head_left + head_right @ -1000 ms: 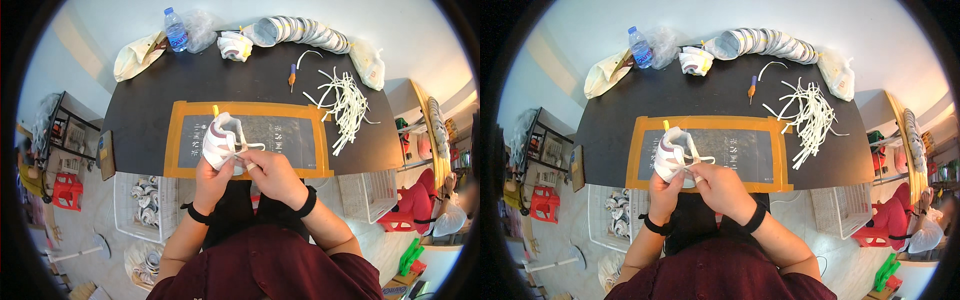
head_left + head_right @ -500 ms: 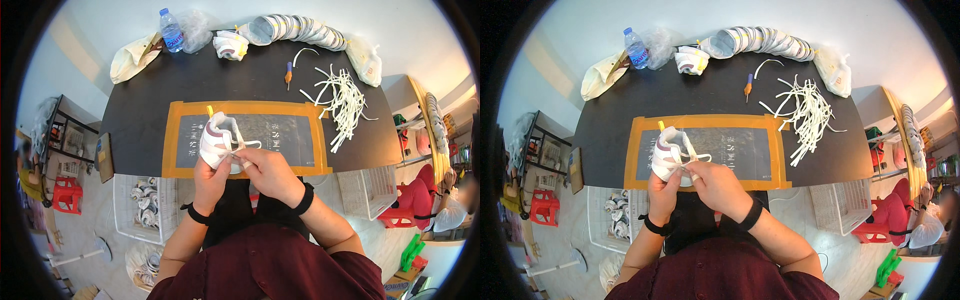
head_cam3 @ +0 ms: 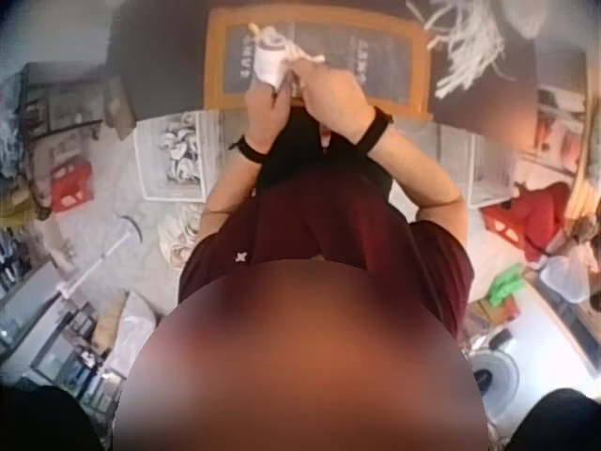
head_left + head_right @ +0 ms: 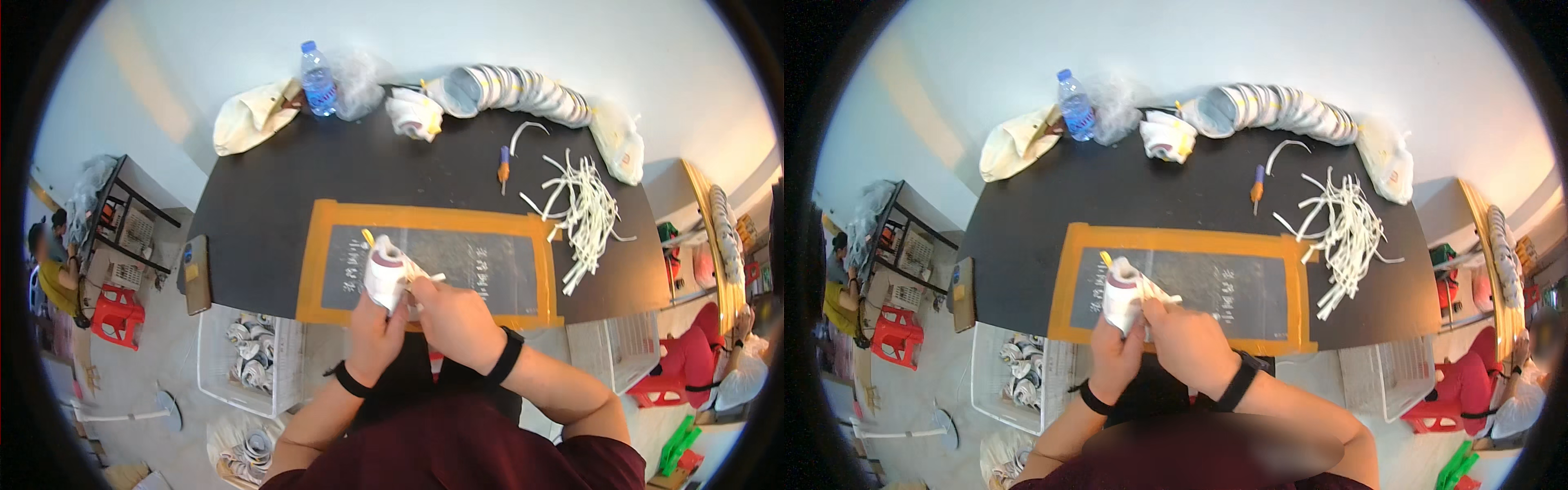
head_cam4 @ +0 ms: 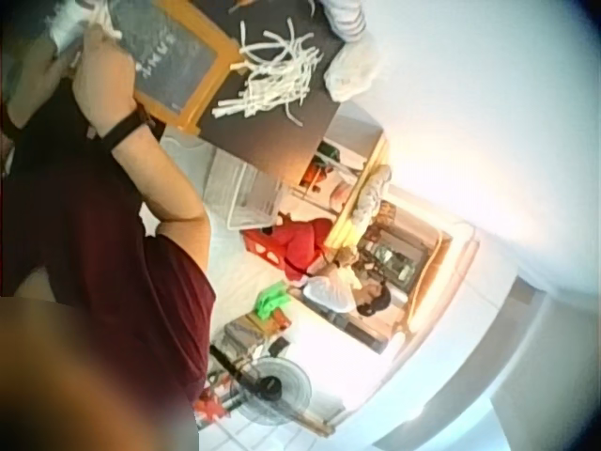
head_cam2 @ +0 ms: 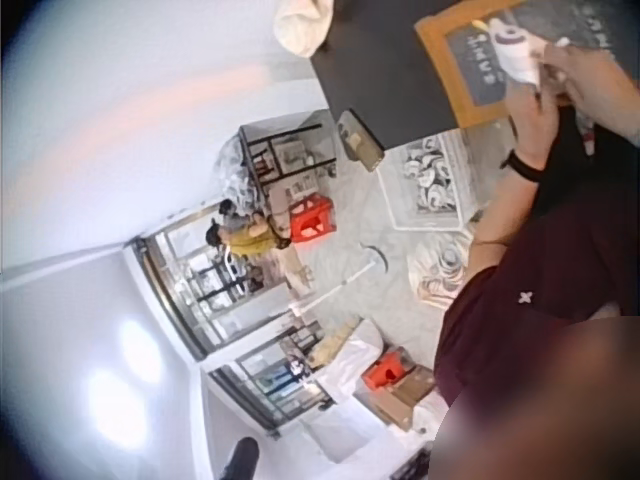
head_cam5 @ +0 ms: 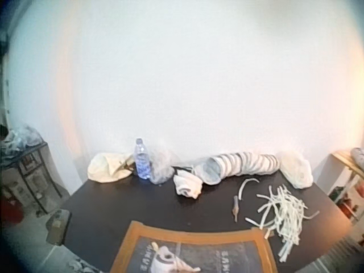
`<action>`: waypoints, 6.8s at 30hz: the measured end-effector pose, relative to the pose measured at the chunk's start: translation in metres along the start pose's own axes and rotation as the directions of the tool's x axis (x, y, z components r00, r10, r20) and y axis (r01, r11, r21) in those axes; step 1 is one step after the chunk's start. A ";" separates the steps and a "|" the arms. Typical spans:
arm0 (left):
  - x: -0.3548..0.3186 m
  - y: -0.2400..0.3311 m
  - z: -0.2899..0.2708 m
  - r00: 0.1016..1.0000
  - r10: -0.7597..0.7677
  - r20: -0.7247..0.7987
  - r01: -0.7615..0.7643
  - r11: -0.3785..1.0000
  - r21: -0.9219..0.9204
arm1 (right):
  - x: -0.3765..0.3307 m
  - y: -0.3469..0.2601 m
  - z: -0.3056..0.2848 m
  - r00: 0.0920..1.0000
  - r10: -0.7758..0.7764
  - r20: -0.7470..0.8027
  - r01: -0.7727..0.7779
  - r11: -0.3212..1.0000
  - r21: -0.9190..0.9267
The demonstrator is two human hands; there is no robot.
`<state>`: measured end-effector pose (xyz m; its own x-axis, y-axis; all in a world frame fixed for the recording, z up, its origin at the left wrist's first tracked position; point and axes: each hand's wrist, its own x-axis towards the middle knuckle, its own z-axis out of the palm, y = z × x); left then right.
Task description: Lacing a shoe upper in a manufacturing workshop environment.
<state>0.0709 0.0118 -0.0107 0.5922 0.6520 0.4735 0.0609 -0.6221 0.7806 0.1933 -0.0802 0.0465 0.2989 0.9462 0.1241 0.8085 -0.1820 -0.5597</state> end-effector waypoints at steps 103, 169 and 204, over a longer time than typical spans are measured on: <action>-0.020 0.024 -0.027 0.720 -0.574 0.391 0.593 0.215 -0.776 | 0.008 0.042 -0.029 0.995 -0.068 0.077 0.023 0.877 0.479; -0.001 0.004 -0.024 0.769 -0.464 0.440 0.612 0.331 -0.719 | 0.018 0.029 0.006 0.891 0.170 0.422 -0.430 0.618 0.659; 0.021 0.015 -0.053 0.752 -0.418 0.509 0.634 0.250 -0.731 | 0.018 0.039 -0.028 0.829 -0.317 0.461 -0.178 0.632 0.754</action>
<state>0.0412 0.0392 0.0325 0.8291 0.5299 -0.1783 -0.1966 0.5748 0.7943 0.2449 -0.0783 0.0498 -0.2421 0.9653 -0.0977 0.0760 -0.0815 -0.9938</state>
